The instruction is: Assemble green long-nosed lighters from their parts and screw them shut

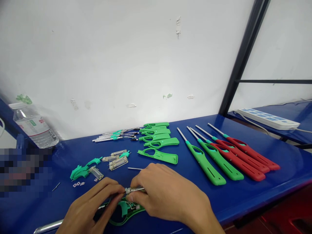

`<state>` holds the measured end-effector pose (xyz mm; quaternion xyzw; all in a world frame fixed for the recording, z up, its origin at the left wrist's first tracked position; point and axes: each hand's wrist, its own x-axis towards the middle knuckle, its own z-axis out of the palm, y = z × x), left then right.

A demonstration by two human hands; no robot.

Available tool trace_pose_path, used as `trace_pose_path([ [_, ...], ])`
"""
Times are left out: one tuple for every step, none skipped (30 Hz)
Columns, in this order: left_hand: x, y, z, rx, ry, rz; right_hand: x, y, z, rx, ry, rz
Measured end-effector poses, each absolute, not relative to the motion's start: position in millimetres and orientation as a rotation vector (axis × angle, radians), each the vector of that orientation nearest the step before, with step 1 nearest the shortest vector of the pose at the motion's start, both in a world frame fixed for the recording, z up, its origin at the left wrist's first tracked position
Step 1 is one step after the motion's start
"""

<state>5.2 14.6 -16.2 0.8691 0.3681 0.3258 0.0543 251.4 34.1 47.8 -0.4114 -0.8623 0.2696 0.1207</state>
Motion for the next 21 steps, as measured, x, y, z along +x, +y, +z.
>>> trace_pose_path([
  [4.8,14.8,-16.5,2.637,1.113,0.998,251.1,34.2,47.8,-1.204,-2.520,0.790],
  [4.4,15.1,-16.8,2.626,1.116,1.011,250.9,34.2,47.9,-1.210,-2.518,0.791],
  [3.8,15.4,-17.2,2.611,1.123,1.023,250.9,34.2,48.3,-1.213,-2.517,0.794],
  [3.3,15.6,-17.7,2.596,1.134,1.038,251.0,34.3,48.7,-1.216,-2.517,0.798],
  [2.7,15.8,-18.4,2.579,1.153,1.044,251.5,34.5,49.3,-1.218,-2.518,0.802],
  [2.2,16.0,-19.0,2.564,1.170,1.057,252.2,34.8,49.9,-1.220,-2.519,0.806],
  [1.9,16.1,-19.7,2.550,1.189,1.069,253.1,35.2,50.6,-1.221,-2.521,0.811],
  [1.7,16.1,-20.2,2.539,1.207,1.073,254.2,35.7,51.4,-1.226,-2.522,0.807],
  [1.6,16.2,-20.4,2.529,1.223,1.072,255.4,36.2,52.1,-1.230,-2.523,0.804],
  [1.7,16.2,-20.4,2.517,1.238,1.063,256.5,36.7,52.8,-1.239,-2.522,0.802],
  [2.0,16.2,-20.1,2.510,1.243,1.055,257.5,37.1,53.4,-1.250,-2.518,0.801],
  [2.4,16.2,-19.4,2.500,1.249,1.046,258.2,37.3,53.9,-1.260,-2.514,0.804],
  [2.8,16.2,-18.6,2.493,1.246,1.040,258.7,37.3,54.1,-1.269,-2.510,0.806],
  [3.4,16.3,-17.6,2.487,1.238,1.046,258.8,37.2,54.2,-1.278,-2.506,0.810],
  [3.9,16.3,-16.6,2.480,1.230,1.059,258.7,36.9,54.0,-1.284,-2.505,0.812],
  [4.5,16.2,-15.8,2.473,1.225,1.074,258.3,36.7,53.6,-1.289,-2.503,0.808],
  [5.0,16.1,-15.1,2.467,1.219,1.083,257.8,36.5,53.2,-1.290,-2.503,0.805],
  [5.3,15.9,-14.5,2.461,1.212,1.090,257.2,36.5,52.6,-1.290,-2.504,0.805],
  [5.6,15.5,-14.2,2.457,1.205,1.095,256.6,36.5,52.1,-1.290,-2.504,0.801],
  [5.8,15.0,-14.0,2.451,1.203,1.090,256.1,36.6,51.7,-1.286,-2.505,0.799],
  [5.9,14.5,-13.9,2.447,1.198,1.081,255.7,36.7,51.4,-1.279,-2.507,0.796],
])
